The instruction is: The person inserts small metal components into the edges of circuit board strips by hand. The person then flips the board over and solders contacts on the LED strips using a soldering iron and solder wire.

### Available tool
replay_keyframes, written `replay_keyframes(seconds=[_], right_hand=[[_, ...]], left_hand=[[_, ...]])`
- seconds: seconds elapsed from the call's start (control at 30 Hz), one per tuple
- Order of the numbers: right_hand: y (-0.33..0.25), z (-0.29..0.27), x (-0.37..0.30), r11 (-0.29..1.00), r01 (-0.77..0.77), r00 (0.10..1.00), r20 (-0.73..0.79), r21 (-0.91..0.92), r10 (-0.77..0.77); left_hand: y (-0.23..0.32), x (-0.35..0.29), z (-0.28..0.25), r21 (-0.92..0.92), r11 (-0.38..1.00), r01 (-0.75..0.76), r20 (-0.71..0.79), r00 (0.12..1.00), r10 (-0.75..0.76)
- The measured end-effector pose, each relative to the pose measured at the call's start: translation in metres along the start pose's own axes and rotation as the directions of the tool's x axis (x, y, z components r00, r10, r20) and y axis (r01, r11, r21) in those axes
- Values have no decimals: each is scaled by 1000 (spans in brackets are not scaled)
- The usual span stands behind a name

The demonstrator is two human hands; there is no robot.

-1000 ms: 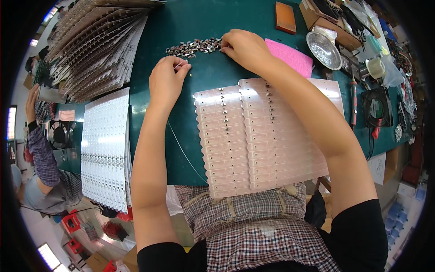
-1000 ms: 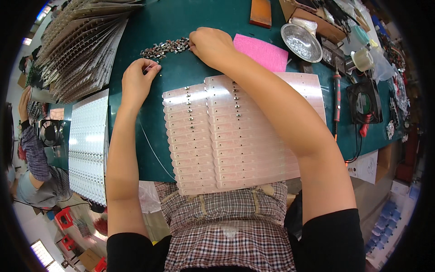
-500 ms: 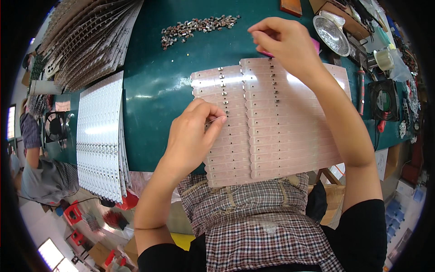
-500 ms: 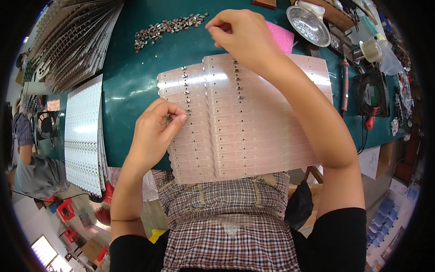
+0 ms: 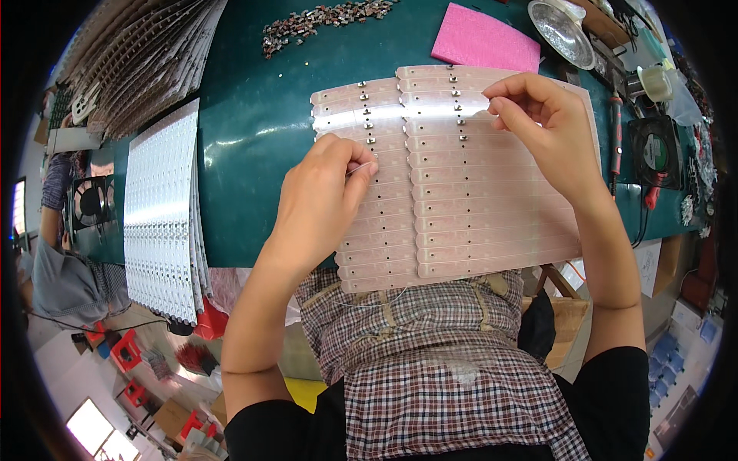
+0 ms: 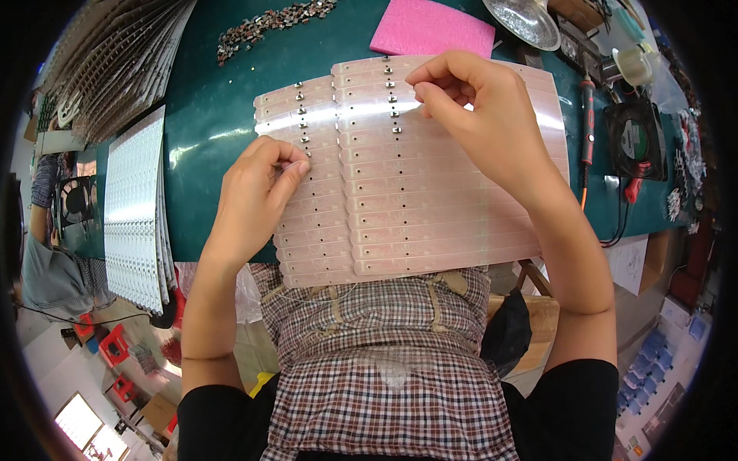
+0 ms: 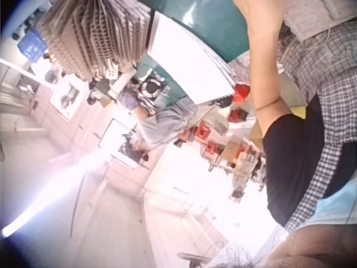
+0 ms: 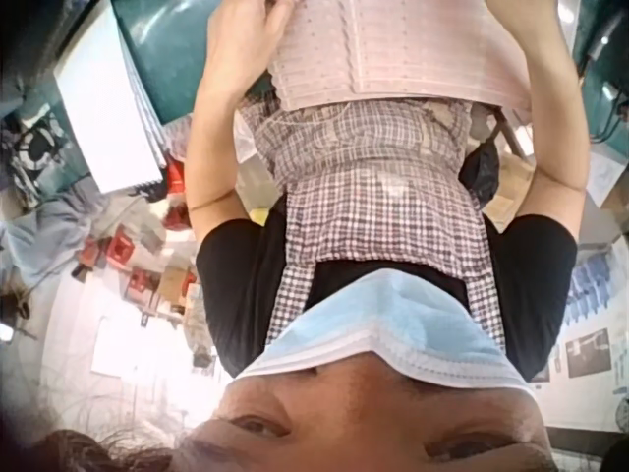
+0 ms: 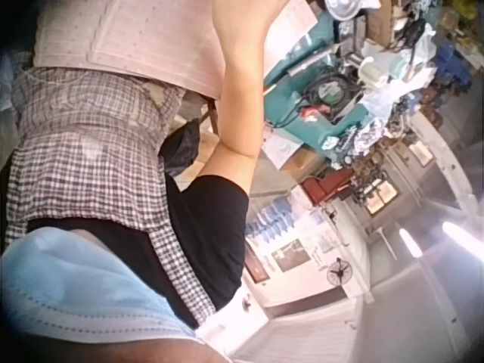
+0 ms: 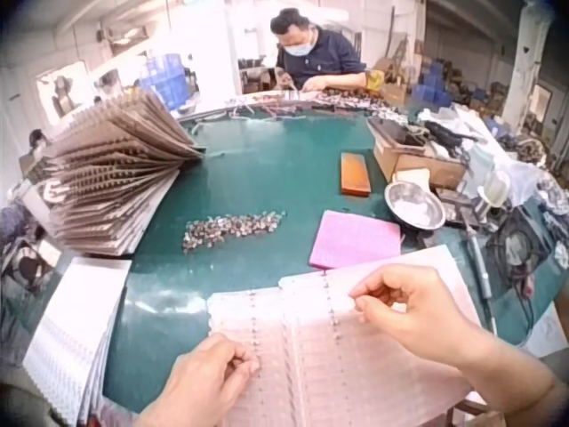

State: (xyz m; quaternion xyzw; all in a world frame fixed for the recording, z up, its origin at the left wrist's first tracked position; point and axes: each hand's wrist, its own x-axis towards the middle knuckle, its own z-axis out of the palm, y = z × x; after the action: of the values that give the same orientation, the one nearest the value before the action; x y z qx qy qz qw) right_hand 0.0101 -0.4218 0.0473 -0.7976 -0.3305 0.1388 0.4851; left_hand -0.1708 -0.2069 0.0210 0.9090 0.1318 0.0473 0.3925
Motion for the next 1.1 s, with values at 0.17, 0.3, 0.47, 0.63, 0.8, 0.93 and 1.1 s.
replay_keyframes(seconds=[0.17, 0.3, 0.47, 0.63, 0.8, 0.93, 1.1], right_hand=[[2, 2, -12, 998, -22, 1000, 17, 51, 21], [3, 2, -19, 998, -33, 999, 21, 50, 32], [4, 4, -24, 996, -66, 997, 53, 62, 62], [5, 4, -26, 997, -68, 997, 51, 38, 66], [7, 6, -31, 992, -98, 995, 42, 75, 95], [10, 8, -30, 977, -180, 982, 73, 113, 173], [12, 12, -23, 996, -68, 991, 111, -57, 74]], left_hand=[[0, -2, 0, -5, 1000, 2, -1, 1000, -2], [0, -1, 0, 19, 1000, 6, 3, 1000, -6], [1, -2, 0, -6, 1000, 21, 6, 1000, -20], [2, 0, 1, 49, 999, 15, 5, 1000, -15], [2, -4, 5, 90, 996, -16, -39, 999, 20], [0, -5, 6, 138, 988, -65, -44, 996, 71], [-3, -8, 11, 242, 960, -144, -74, 983, 166]])
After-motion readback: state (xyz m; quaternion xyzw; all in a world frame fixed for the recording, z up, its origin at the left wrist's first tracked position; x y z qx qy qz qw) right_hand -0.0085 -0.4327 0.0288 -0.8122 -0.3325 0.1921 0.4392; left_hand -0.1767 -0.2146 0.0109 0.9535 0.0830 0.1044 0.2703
